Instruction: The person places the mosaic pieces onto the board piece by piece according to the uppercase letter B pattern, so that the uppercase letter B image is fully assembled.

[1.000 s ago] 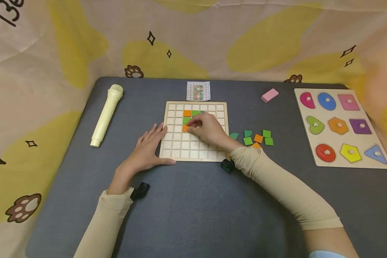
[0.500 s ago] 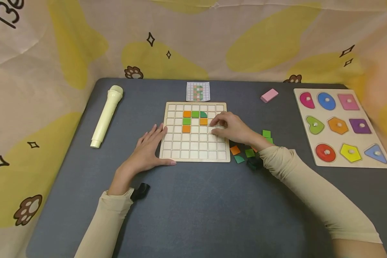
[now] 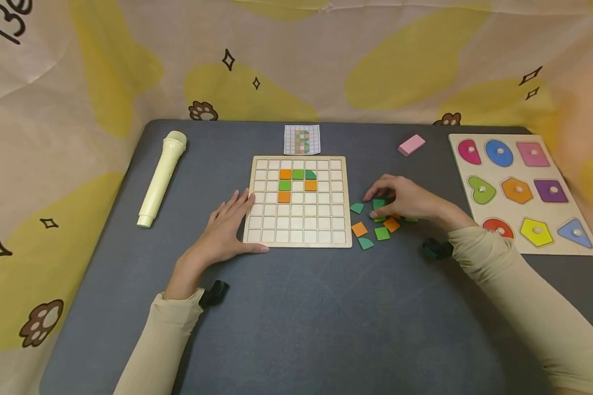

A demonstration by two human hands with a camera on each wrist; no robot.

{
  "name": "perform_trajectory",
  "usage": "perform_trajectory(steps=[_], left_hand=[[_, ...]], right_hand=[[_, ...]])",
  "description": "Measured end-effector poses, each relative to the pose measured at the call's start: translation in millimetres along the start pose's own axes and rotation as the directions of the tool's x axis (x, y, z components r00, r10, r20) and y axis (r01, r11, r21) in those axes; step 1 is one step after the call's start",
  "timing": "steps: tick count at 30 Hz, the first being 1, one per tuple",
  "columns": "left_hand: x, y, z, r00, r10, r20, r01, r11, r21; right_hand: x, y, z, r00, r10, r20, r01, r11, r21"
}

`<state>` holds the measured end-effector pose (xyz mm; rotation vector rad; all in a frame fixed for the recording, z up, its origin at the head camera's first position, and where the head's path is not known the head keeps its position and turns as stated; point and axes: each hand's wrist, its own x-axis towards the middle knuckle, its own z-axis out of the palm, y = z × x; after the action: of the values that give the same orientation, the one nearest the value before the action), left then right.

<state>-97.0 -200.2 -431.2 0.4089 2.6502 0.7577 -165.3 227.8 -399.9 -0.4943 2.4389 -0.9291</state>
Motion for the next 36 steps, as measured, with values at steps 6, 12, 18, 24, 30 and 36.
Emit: perform_trajectory(steps=[6, 12, 18, 24, 30, 36], left_hand=[[-0.7, -0.6, 0.2, 1.0, 0.004, -0.003, -0.004, 1.0, 0.004], [-0.6, -1.1, 1.4, 1.0, 0.001, -0.004, -0.001, 1.0, 0.006], [0.2, -1.3, 1.5, 1.0, 0.002, -0.005, -0.002, 1.0, 0.012], [0.0, -0.6, 0.8, 1.0, -0.007, -0.001, 0.007, 1.0, 0.012], [-0.1, 0.3, 0.9, 1.0, -0.013, 0.006, 0.013, 1.0, 0.016], [0.9, -1.5, 1.5, 1.0, -0.016, 0.008, 0.016, 1.0, 0.014]], right_hand=[[-9.6, 8.7, -5.0, 0.999, 0.012, 0.036, -0.013, 1.0, 0.013], [-10.8, 12.6, -1.0, 0.999, -0.013, 0.032, 0.013, 1.0, 0.011], [-11.1, 11.4, 2.1, 1.0, -0.031, -0.007, 0.03, 0.999, -0.042], [-9.8, 8.7, 1.4, 0.999, -0.044, -0.022, 0.042, 0.996, -0.073], [-7.4, 4.8, 1.3, 0.996, -0.058, -0.066, 0.053, 0.996, -0.068], [0.3, -3.7, 10.8, 0.975, -0.094, -0.199, 0.093, 0.996, -0.015]])
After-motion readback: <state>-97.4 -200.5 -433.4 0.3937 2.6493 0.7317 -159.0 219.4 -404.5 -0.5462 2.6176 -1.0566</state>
